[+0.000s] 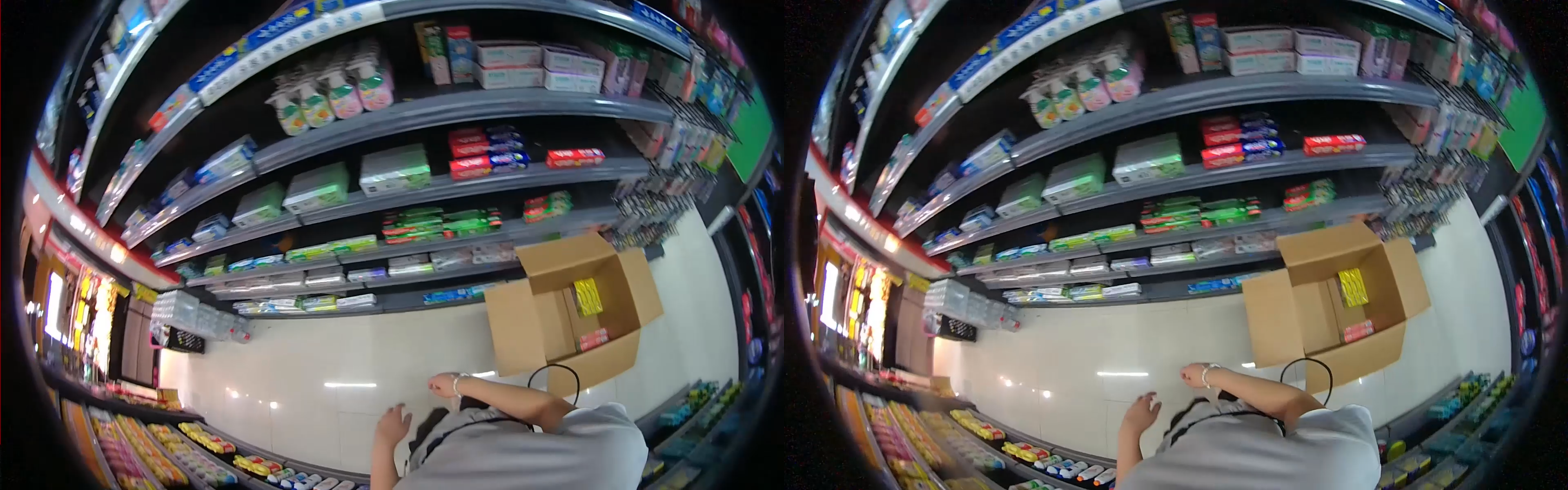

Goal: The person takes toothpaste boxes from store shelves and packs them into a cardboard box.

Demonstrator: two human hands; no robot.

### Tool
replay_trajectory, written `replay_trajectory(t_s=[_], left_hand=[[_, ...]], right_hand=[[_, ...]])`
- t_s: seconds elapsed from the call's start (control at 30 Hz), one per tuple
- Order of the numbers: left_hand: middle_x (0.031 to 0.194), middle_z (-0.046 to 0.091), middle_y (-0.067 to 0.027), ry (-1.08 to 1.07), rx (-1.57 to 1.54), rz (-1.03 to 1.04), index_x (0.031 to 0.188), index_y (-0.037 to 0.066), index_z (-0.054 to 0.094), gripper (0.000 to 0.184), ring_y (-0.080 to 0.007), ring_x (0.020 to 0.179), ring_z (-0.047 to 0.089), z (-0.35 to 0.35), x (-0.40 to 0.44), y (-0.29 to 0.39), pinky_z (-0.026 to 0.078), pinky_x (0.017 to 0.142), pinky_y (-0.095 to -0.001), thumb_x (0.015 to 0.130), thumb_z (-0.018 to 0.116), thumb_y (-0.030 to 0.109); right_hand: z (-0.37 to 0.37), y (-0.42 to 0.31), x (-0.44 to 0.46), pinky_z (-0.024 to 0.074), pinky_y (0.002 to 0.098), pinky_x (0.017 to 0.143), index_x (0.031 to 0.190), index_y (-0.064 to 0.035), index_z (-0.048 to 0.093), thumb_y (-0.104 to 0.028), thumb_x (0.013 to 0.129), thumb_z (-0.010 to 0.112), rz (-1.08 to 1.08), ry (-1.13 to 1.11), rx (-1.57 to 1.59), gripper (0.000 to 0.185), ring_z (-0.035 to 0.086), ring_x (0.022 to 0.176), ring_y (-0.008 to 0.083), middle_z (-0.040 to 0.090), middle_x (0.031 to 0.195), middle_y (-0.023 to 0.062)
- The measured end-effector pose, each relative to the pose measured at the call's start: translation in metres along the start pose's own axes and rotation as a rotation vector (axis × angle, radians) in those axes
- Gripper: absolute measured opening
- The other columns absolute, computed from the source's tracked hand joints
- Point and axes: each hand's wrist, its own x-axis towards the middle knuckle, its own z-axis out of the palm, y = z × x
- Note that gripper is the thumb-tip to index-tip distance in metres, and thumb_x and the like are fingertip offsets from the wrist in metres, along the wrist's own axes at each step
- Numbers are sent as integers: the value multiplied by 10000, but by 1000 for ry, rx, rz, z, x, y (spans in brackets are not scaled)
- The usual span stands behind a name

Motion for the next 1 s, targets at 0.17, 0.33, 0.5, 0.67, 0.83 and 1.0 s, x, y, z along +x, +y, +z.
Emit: replay_trajectory(t_s=[0.17,0.33,0.5,0.67,0.83,1.0], left_hand=[[1047,529,-205,-133,56,179,1128,68,463,396,-365,949,519,-45,67,59,422,817,-428,813,472,308],[1050,523,-197,-280,132,491,1127,55,462,385,-349,962,514,-58,136,97,415,823,-411,814,479,278],[1047,524,-197,-387,153,751,1131,79,458,381,-346,955,520,-75,203,126,413,820,-417,813,455,289],[1060,518,-189,-455,192,946,1150,63,437,373,-356,949,515,-124,268,158,407,821,-423,839,425,269],[1092,506,-172,-500,139,1054,1125,62,460,337,-336,995,492,-162,337,171,397,842,-405,845,437,249],[1085,522,-162,-650,90,1077,1117,62,471,321,-327,1004,495,-176,383,175,401,849,-389,842,447,226]], right_hand=[[-33,24,-28,444,381,729,925,-75,539,-183,754,473,128,184,108,213,557,842,312,594,877,142],[-53,55,-67,449,383,727,952,-82,540,-184,762,476,380,309,244,225,567,817,320,593,858,163],[-80,61,-80,457,350,665,943,-68,544,-149,787,492,449,622,260,183,568,720,283,591,796,113],[-138,55,-57,455,314,663,901,-54,558,-82,791,488,551,832,512,134,558,729,201,580,792,86],[-287,33,-61,463,338,674,897,-44,572,-89,762,491,395,1204,176,163,580,751,257,595,815,125],[-450,-15,-123,453,354,700,930,-57,549,2,709,497,299,1570,-473,234,549,789,265,556,819,108]])
